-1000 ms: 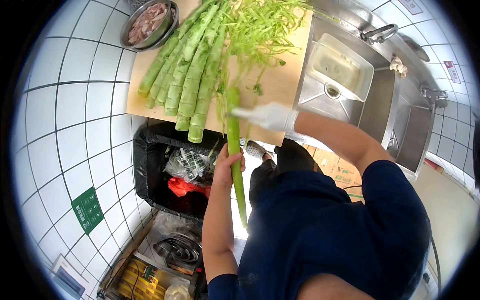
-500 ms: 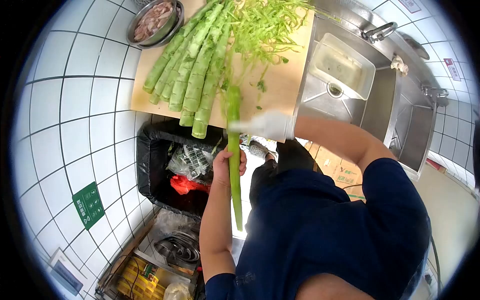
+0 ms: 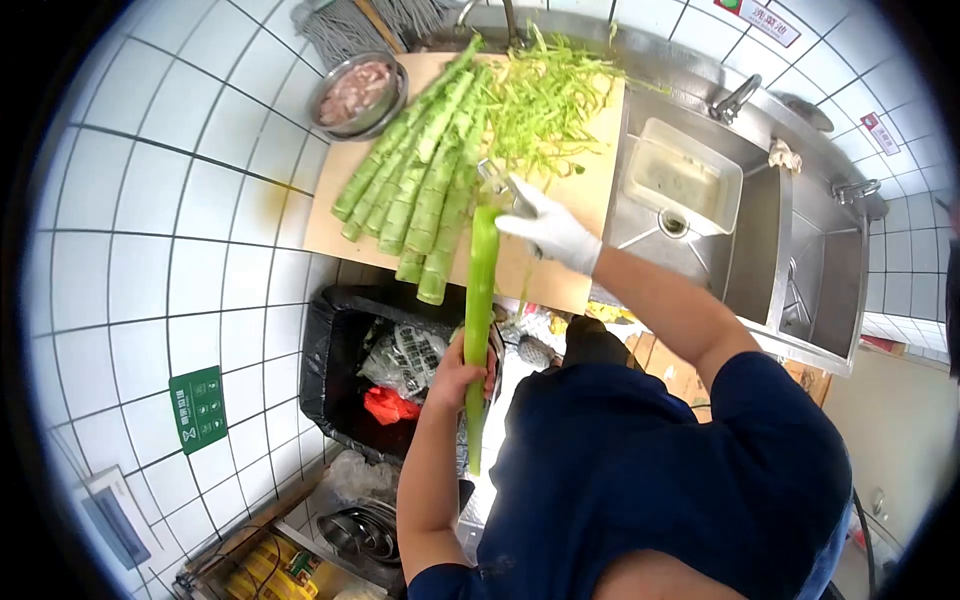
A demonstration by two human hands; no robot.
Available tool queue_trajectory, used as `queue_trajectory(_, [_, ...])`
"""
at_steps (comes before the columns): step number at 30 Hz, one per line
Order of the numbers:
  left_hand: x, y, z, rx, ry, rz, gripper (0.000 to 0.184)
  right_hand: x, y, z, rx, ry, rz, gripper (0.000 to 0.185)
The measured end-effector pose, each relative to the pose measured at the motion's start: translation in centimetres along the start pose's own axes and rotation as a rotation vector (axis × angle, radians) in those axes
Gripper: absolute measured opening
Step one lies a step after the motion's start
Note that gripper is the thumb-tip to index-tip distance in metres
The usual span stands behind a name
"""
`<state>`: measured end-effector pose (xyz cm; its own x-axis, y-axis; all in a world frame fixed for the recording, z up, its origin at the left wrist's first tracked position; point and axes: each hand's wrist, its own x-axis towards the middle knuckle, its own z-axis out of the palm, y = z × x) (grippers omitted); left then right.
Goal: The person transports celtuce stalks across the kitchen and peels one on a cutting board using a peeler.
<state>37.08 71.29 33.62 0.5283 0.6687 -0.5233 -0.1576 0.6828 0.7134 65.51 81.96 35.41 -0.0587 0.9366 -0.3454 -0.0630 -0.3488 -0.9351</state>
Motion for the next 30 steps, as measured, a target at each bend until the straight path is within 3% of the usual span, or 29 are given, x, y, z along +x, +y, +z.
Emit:
queue_trajectory(3, [-2.6, 1.5, -0.6, 0.202, 0.023, 0.065, 0.057, -4.7, -2.6, 4.1, 0.148, -0.12, -0.098, 0.093])
queue_trajectory(6, [-4.5, 3.0, -0.6, 0.443, 0.134, 0.323, 0.043, -8.4, -4.4, 8.5, 0.271, -0.296, -0.188, 0.092])
queue_trajectory(9, [-6.6, 4.2, -0.3, 0.494, 0.249, 0.54, 0.039, -9.2, -4.8, 10.8, -0.061, -0.436, -0.344, 0.093])
queue_trajectory(10, [-7.4, 4.2, -0.8, 0.542, 0.309, 0.61, 0.039, -10.5, -7.4, 10.9, -0.179, -0.442, -0.261, 0.091])
queue_trajectory(11, [-8.1, 3.8, -1.8, 0.637, 0.394, 0.673, 0.039, -9.6, -7.3, 10.8, -0.334, -0.42, -0.433, 0.083])
queue_trajectory(12, [-9.1, 4.1, -1.8, 0.676, 0.456, 0.708, 0.039, -10.4, -9.6, 11.1, -0.494, -0.401, -0.342, 0.069])
queue_trajectory(13, [-10.4, 4.6, -1.4, 0.713, 0.518, 0.735, 0.04, -9.7, -8.9, 11.4, -0.563, -0.412, -0.549, 0.063])
queue_trajectory(15, [-11.8, 4.3, -1.4, 0.763, 0.628, 0.782, 0.04, -9.5, -8.3, 13.0, -0.676, -0.481, -0.762, 0.056])
queue_trajectory(20, [-14.5, 2.4, -3.4, 0.716, 0.77, 0.775, 0.039, -10.5, -9.5, 17.0, -0.833, -0.665, -0.851, 0.053])
queue_trajectory(30, [-18.2, 0.5, -4.6, 0.663, 0.96, 0.769, 0.037, -11.2, -9.7, 22.0, -1.016, -0.772, -0.912, 0.051])
